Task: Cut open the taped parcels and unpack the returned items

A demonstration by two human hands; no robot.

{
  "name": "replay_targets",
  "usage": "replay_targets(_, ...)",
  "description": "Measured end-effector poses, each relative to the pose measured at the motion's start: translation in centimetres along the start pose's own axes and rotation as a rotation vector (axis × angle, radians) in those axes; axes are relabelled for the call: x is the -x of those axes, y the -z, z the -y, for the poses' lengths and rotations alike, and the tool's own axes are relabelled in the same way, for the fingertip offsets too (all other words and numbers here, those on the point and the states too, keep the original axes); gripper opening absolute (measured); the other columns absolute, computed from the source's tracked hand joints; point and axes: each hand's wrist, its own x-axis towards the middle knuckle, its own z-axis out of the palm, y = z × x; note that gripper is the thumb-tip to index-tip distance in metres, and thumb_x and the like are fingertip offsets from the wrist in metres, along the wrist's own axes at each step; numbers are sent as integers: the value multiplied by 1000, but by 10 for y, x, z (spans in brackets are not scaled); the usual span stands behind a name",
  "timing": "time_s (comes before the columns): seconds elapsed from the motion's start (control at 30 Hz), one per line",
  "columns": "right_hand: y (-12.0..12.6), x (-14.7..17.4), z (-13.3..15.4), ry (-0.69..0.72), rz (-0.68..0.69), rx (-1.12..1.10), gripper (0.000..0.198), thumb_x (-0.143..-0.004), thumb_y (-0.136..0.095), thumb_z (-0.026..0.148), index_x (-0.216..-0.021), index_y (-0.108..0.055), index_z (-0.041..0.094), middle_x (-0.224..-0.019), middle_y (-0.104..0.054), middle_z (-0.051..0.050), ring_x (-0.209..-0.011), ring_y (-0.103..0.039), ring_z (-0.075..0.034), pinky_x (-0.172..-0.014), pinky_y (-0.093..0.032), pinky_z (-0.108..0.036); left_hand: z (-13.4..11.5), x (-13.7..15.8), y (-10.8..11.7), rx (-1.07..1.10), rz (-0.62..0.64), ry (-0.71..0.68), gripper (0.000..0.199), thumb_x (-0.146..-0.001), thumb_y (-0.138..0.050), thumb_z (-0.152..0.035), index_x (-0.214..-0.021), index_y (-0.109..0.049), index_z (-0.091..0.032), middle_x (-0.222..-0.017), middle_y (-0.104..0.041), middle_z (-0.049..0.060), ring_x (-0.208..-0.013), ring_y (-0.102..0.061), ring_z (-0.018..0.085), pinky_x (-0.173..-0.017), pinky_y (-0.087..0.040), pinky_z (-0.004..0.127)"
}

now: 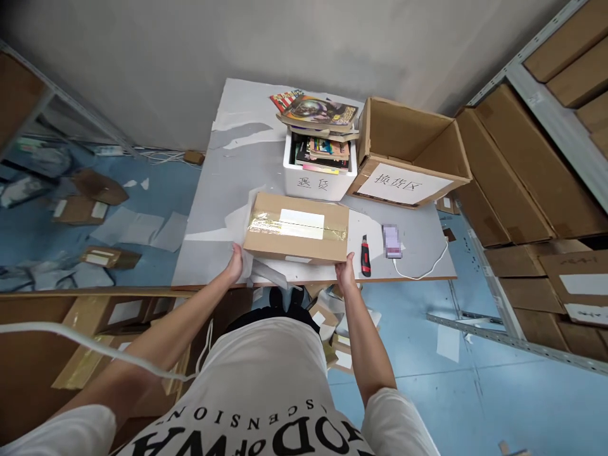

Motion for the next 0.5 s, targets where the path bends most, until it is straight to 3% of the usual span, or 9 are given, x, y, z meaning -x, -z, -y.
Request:
replay_targets(0.2,46,89,26,23,-23,-19,83,-79,-19,82,-127,-58,27,-124,-64,-6,-130,-47,-27,-105,-39,-46,-48,62,14,-69,199,-110,115,-62,-6,-94,-125,-60,-15,-119,-65,16,-128,-47,35,-109,-37,48)
replay_targets(0.3,80,146,32,3,-149,-13,82,-77,-22,83,-122,-61,27,-119,-67,-8,-128,-48,-29,-102,-41,-48,-72,95,7,-104,375,-144,114,-60,-11,-96,-128,-58,-17,-120,-64,15,-129,-44,37,-108,-37,52)
replay_targets(0.4,119,198,34,35,-409,-20,77,-77,-27,82,-121,-62,29,-118,-68,-8,-128,-49,-29,-99,-45,-49,-85,111,-22,-36,626,-131,111,-59,-19,-96,-132,-54,-20,-124,-63,14,-130,-42,39,-106,-37,54)
replay_targets(0.5,161,240,27,12,-663,-40,72,-77,-26,80,-123,-59,35,-126,-63,-5,-132,-44,-30,-99,-45,-56,-80,114,-73,82,903,-87,107,-61,-26,-95,-134,-51,-21,-130,-59,14,-130,-42,39,-106,-38,49)
